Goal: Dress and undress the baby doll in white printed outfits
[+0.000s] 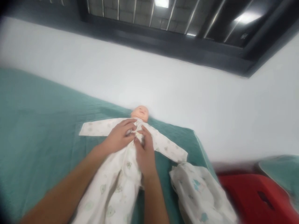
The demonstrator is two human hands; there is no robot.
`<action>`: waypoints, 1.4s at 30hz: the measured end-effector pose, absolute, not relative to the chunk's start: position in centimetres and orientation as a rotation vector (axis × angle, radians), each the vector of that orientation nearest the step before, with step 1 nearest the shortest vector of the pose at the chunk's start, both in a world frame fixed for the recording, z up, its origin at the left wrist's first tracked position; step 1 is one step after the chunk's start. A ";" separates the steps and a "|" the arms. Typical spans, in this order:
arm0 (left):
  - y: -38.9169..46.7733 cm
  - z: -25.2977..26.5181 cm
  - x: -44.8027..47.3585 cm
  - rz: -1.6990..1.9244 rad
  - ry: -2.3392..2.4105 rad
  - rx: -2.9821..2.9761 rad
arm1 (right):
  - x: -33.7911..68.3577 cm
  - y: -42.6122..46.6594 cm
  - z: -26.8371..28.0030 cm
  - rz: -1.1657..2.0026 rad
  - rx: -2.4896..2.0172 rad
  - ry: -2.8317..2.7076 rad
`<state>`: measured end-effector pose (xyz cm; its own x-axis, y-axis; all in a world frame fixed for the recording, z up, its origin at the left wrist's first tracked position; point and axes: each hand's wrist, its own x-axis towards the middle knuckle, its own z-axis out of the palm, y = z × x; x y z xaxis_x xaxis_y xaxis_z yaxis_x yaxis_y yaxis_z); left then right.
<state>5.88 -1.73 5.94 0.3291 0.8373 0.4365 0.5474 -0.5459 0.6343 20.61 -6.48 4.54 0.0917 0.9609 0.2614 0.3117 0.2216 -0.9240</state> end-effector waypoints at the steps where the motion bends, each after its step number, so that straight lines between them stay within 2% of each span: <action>1: -1.7 5.9 5.7 1.072 1.198 2.226 | 20.7 -6.4 4.4 0.789 -1.265 -1.421; 10: -2.1 6.8 5.2 1.049 1.092 2.042 | 21.7 -5.9 3.8 0.893 -1.181 -1.424; 17: -1.8 7.2 1.9 0.716 0.773 2.147 | 23.6 -5.9 4.2 1.008 -1.144 -1.589; 32: -1.0 6.4 0.8 0.701 0.605 2.079 | 23.5 -6.1 4.4 0.931 -1.246 -1.684; 42: -1.1 6.4 1.2 0.731 0.663 2.118 | 22.5 -6.5 4.9 0.821 -1.286 -1.681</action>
